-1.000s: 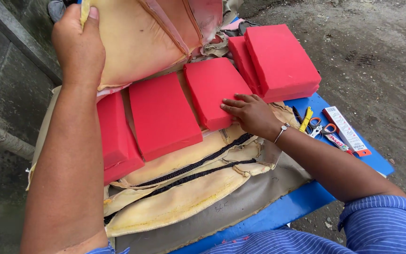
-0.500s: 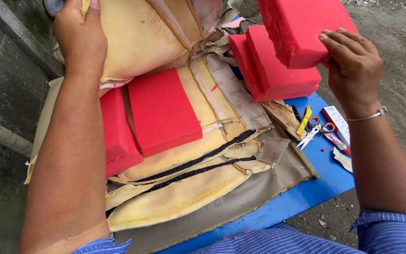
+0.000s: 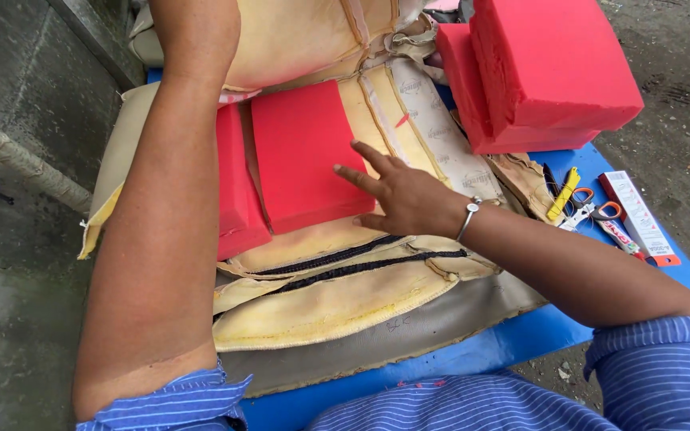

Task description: Repairing a leather seat cover by hand-sewing the seams and inserting new foam padding blocks.

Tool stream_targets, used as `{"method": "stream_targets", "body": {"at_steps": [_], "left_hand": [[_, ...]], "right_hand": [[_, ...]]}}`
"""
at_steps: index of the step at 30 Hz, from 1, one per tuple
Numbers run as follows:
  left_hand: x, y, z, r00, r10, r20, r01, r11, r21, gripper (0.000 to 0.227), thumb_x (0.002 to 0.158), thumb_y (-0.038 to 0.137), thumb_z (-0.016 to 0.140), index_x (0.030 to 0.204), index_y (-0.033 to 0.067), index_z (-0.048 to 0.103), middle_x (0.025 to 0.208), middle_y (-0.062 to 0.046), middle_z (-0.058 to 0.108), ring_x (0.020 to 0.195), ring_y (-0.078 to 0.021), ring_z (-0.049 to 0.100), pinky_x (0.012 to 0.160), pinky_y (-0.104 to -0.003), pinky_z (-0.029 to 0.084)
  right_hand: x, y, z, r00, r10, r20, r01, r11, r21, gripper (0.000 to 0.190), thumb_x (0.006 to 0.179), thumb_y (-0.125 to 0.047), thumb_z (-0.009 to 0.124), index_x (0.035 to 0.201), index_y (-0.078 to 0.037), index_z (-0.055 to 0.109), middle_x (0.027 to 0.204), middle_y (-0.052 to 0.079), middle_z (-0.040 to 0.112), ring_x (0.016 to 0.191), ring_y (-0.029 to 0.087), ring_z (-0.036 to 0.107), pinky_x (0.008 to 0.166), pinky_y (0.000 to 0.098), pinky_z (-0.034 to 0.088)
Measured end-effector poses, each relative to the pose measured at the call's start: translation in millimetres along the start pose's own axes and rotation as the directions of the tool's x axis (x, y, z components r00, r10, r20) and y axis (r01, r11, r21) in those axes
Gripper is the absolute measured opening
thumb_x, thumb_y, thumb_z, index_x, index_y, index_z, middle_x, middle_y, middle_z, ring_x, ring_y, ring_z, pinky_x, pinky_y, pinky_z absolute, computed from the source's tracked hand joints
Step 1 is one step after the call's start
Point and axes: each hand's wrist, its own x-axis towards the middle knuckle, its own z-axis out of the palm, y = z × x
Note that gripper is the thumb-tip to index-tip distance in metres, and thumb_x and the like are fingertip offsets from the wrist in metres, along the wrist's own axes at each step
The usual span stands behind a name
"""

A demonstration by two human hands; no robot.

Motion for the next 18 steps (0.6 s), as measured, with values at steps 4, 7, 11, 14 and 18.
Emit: {"method": "stream_targets", "body": {"at_steps": [4, 7, 11, 14, 18], "left_hand": [[12, 7, 0, 0.998, 0.059, -0.019, -0.058, 0.998, 0.012, 0.048, 0.107, 0.034, 0.071, 0.075, 0.0121, 0.043, 0.066, -0.007, 0.044, 0.069, -0.0205, 0.032, 0.058, -0.046, 0.031], [17, 9, -6, 1.000, -0.004, 0.007, 0.005, 0.999, -0.034, 0.055, 0.111, 0.027, 0.072, 0.077, 0.0148, 0.031, 0.071, 0.000, 0.029, 0.073, -0.0168, 0.026, 0.061, -0.042, 0.027], [22, 5, -9, 0.986, 0.161, 0.036, -0.160, 0.987, -0.021, 0.038, 0.112, 0.023, 0.071, 0.082, 0.0072, 0.054, 0.071, -0.007, 0.056, 0.065, -0.0235, 0.042, 0.059, -0.045, 0.035], [26, -2, -7, 0.986, 0.141, 0.093, -0.140, 0.990, -0.025, 0.040, 0.118, 0.022, 0.070, 0.085, 0.0070, 0.054, 0.071, -0.006, 0.050, 0.068, -0.0210, 0.038, 0.059, -0.045, 0.032], [24, 15, -13, 0.960, 0.275, 0.062, -0.273, 0.961, -0.028, 0.020, 0.116, 0.016, 0.068, 0.102, 0.0022, 0.066, 0.080, -0.015, 0.068, 0.065, -0.0310, 0.054, 0.059, -0.045, 0.041]], "right_hand": [[53, 31, 66, 0.991, -0.036, 0.128, 0.051, 0.992, -0.113, 0.079, 0.101, -0.049, 0.056, 0.165, -0.041, 0.009, 0.173, 0.011, -0.013, 0.134, 0.057, 0.041, 0.102, 0.0557, 0.049], [44, 64, 53, 0.933, -0.247, -0.262, 0.239, 0.969, -0.062, 0.057, 0.093, -0.010, 0.063, 0.149, -0.020, 0.056, 0.158, 0.009, 0.048, 0.133, 0.028, 0.057, 0.104, 0.0454, 0.042], [-64, 54, -57, 0.880, -0.201, -0.430, 0.261, 0.962, 0.085, 0.043, 0.096, -0.013, 0.066, 0.139, -0.017, 0.065, 0.147, 0.008, 0.062, 0.125, 0.030, 0.066, 0.104, 0.0473, 0.047], [-158, 38, -124, 0.862, -0.059, -0.504, 0.181, 0.964, 0.196, 0.040, 0.096, -0.007, 0.059, 0.136, -0.003, 0.062, 0.147, 0.020, 0.061, 0.133, 0.036, 0.063, 0.113, 0.0475, 0.045], [-217, 123, -131, 0.702, -0.004, -0.712, 0.022, 1.000, 0.016, 0.046, 0.100, 0.022, 0.071, 0.144, 0.024, 0.059, 0.155, 0.044, 0.056, 0.147, 0.055, 0.057, 0.119, 0.0574, 0.055]]}}
